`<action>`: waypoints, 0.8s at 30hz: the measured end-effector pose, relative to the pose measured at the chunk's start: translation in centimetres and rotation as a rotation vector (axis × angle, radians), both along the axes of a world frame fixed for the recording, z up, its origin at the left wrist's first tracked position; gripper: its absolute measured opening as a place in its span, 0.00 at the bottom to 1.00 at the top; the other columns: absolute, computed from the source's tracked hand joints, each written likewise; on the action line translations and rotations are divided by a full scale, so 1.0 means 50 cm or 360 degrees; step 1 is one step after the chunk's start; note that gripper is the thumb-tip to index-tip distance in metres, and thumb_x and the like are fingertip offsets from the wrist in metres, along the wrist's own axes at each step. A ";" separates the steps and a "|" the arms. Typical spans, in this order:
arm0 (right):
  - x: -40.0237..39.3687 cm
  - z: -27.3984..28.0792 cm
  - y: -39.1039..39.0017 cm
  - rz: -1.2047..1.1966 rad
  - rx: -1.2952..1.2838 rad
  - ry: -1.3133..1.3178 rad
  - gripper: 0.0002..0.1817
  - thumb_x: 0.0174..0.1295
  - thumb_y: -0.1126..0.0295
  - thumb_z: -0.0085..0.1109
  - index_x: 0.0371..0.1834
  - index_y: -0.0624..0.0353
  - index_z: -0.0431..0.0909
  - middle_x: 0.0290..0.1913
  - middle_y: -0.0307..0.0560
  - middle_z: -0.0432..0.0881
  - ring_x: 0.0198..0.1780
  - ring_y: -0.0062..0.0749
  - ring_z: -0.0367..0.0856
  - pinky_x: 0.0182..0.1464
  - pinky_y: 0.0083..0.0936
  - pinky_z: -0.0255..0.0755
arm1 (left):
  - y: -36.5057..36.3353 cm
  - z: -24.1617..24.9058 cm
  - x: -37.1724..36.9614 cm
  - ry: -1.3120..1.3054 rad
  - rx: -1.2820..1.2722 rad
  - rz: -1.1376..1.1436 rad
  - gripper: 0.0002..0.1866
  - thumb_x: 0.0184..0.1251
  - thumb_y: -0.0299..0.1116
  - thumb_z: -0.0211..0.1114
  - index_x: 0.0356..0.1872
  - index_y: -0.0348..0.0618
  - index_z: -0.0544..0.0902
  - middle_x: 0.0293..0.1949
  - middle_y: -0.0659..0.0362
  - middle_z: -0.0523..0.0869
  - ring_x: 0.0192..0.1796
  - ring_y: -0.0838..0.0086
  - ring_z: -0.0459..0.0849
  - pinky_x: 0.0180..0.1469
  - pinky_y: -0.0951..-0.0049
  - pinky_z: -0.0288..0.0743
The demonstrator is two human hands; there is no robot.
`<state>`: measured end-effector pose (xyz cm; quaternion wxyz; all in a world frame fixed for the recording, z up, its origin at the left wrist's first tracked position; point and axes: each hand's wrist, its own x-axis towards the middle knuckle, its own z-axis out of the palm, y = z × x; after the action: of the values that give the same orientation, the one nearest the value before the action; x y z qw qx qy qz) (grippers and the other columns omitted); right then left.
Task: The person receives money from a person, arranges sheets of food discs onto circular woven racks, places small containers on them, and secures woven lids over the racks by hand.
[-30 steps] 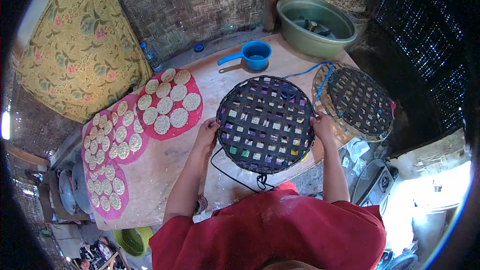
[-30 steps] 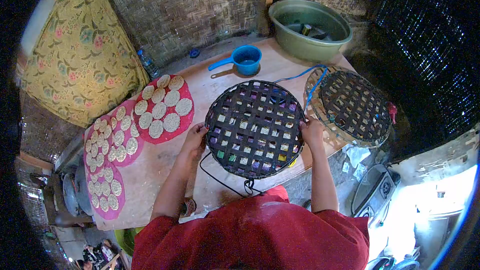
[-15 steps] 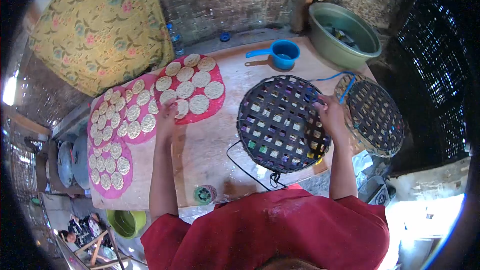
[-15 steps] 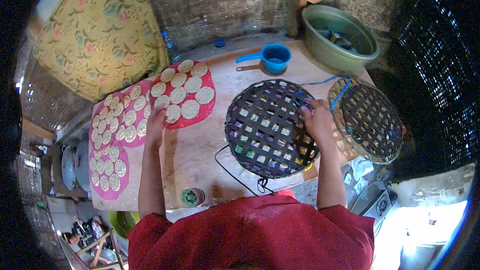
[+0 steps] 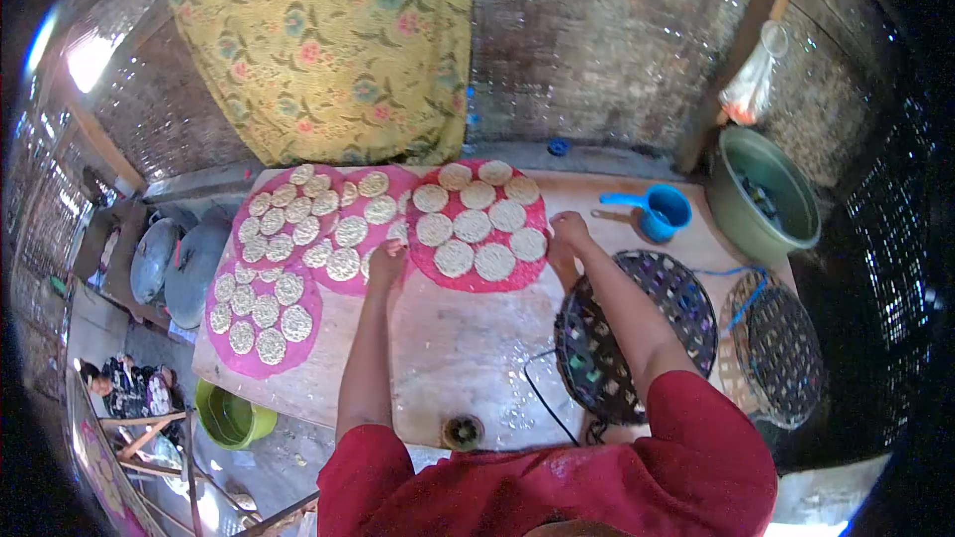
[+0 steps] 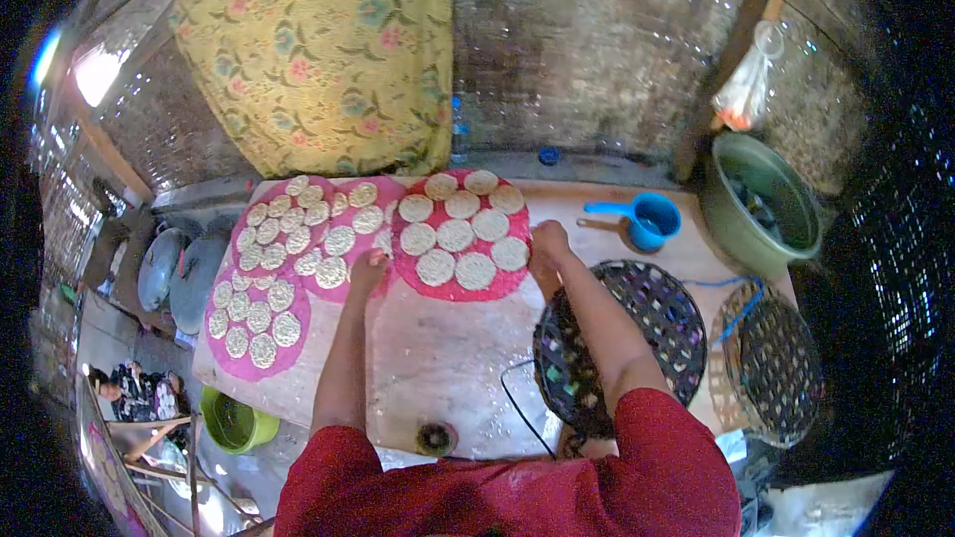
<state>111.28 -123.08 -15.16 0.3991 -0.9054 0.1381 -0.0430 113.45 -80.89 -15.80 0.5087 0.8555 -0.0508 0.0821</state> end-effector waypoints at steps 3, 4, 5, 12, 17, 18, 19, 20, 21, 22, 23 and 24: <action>0.049 -0.012 0.012 -0.0191 -0.0332 0.0043 0.16 0.55 0.58 0.57 0.30 0.62 0.83 0.32 0.56 0.84 0.35 0.51 0.83 0.34 0.37 0.75 | -0.029 0.036 0.015 -0.0092 0.0345 0.0209 0.19 0.53 0.40 0.66 0.42 0.37 0.82 0.38 0.47 0.85 0.44 0.60 0.83 0.48 0.62 0.75; 0.062 -0.019 0.015 -0.0285 -0.0381 0.0153 0.18 0.54 0.56 0.56 0.28 0.62 0.83 0.32 0.57 0.83 0.36 0.53 0.82 0.34 0.39 0.75 | -0.035 0.064 0.018 -0.0236 0.0728 0.0215 0.18 0.53 0.39 0.66 0.41 0.38 0.82 0.37 0.48 0.84 0.45 0.59 0.81 0.49 0.59 0.73; 0.065 -0.012 0.027 -0.0274 -0.0387 0.0152 0.18 0.54 0.56 0.56 0.28 0.62 0.83 0.32 0.57 0.83 0.36 0.53 0.82 0.34 0.39 0.75 | -0.038 0.070 0.033 -0.0377 0.1114 0.0213 0.17 0.52 0.38 0.65 0.40 0.38 0.83 0.36 0.49 0.84 0.45 0.59 0.80 0.49 0.57 0.72; 0.089 -0.037 0.032 -0.0043 -0.0590 0.0083 0.19 0.52 0.55 0.59 0.28 0.64 0.81 0.31 0.62 0.82 0.38 0.53 0.82 0.40 0.42 0.76 | -0.095 0.113 0.082 -0.0046 0.1258 0.0419 0.18 0.55 0.42 0.60 0.39 0.38 0.83 0.48 0.53 0.77 0.50 0.55 0.73 0.54 0.55 0.66; 0.063 0.009 0.060 -0.0387 -0.0151 -0.0222 0.16 0.57 0.59 0.55 0.33 0.63 0.82 0.33 0.64 0.82 0.39 0.56 0.81 0.41 0.46 0.74 | -0.122 0.090 0.113 -0.0112 0.1267 0.0531 0.17 0.60 0.39 0.56 0.41 0.37 0.81 0.45 0.52 0.78 0.49 0.55 0.74 0.52 0.54 0.68; 0.066 0.007 0.058 -0.0403 -0.0148 -0.0227 0.16 0.57 0.59 0.55 0.33 0.63 0.82 0.33 0.64 0.82 0.39 0.56 0.81 0.41 0.46 0.74 | -0.131 0.099 0.108 -0.0129 0.1187 0.0474 0.16 0.62 0.39 0.54 0.43 0.37 0.79 0.42 0.50 0.79 0.47 0.54 0.76 0.50 0.53 0.69; 0.063 0.013 0.061 -0.0344 -0.0135 -0.0377 0.15 0.57 0.61 0.56 0.33 0.64 0.81 0.32 0.62 0.82 0.37 0.53 0.82 0.40 0.42 0.75 | -0.139 0.101 0.106 -0.0143 0.1109 0.0414 0.16 0.63 0.38 0.53 0.45 0.38 0.78 0.40 0.48 0.80 0.45 0.53 0.78 0.48 0.52 0.69; 0.059 0.018 0.065 -0.0286 -0.0123 -0.0526 0.13 0.57 0.64 0.57 0.32 0.65 0.81 0.30 0.60 0.82 0.35 0.51 0.83 0.39 0.38 0.75 | -0.138 0.105 0.106 -0.0087 0.0804 0.0217 0.15 0.65 0.38 0.52 0.44 0.36 0.76 0.35 0.43 0.81 0.41 0.48 0.80 0.45 0.48 0.70; 0.056 0.024 0.067 -0.0308 -0.0121 -0.0525 0.13 0.57 0.64 0.57 0.32 0.65 0.81 0.30 0.60 0.82 0.35 0.51 0.83 0.39 0.38 0.75 | -0.149 0.107 0.108 -0.0093 0.0809 0.0197 0.15 0.65 0.38 0.52 0.44 0.36 0.76 0.35 0.43 0.81 0.41 0.48 0.80 0.45 0.48 0.70; 0.048 0.045 0.072 -0.0256 -0.0054 -0.0643 0.12 0.57 0.66 0.57 0.33 0.65 0.82 0.30 0.60 0.82 0.34 0.48 0.83 0.37 0.36 0.75 | -0.165 0.128 0.097 -0.0170 0.0554 0.0235 0.14 0.66 0.37 0.51 0.42 0.36 0.75 0.34 0.41 0.81 0.40 0.46 0.80 0.44 0.48 0.70; 0.048 0.047 0.070 -0.0206 0.0011 -0.0757 0.11 0.58 0.67 0.57 0.34 0.65 0.82 0.30 0.60 0.82 0.33 0.45 0.83 0.36 0.35 0.75 | -0.180 0.137 0.091 -0.0238 0.0297 0.0267 0.13 0.66 0.36 0.51 0.39 0.35 0.75 0.33 0.39 0.81 0.40 0.44 0.80 0.43 0.48 0.70; 0.053 0.050 0.069 -0.0193 0.0042 -0.0880 0.12 0.58 0.67 0.57 0.36 0.65 0.82 0.29 0.59 0.82 0.30 0.40 0.83 0.34 0.32 0.74 | -0.183 0.142 0.091 -0.0358 0.0254 0.0196 0.10 0.68 0.34 0.49 0.36 0.35 0.72 0.32 0.38 0.80 0.39 0.40 0.78 0.41 0.48 0.69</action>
<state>113.91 -119.62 -12.67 0.4300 -0.8442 0.0784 -0.3102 118.01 -90.05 -8.72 0.4243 0.8800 -0.0612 0.2043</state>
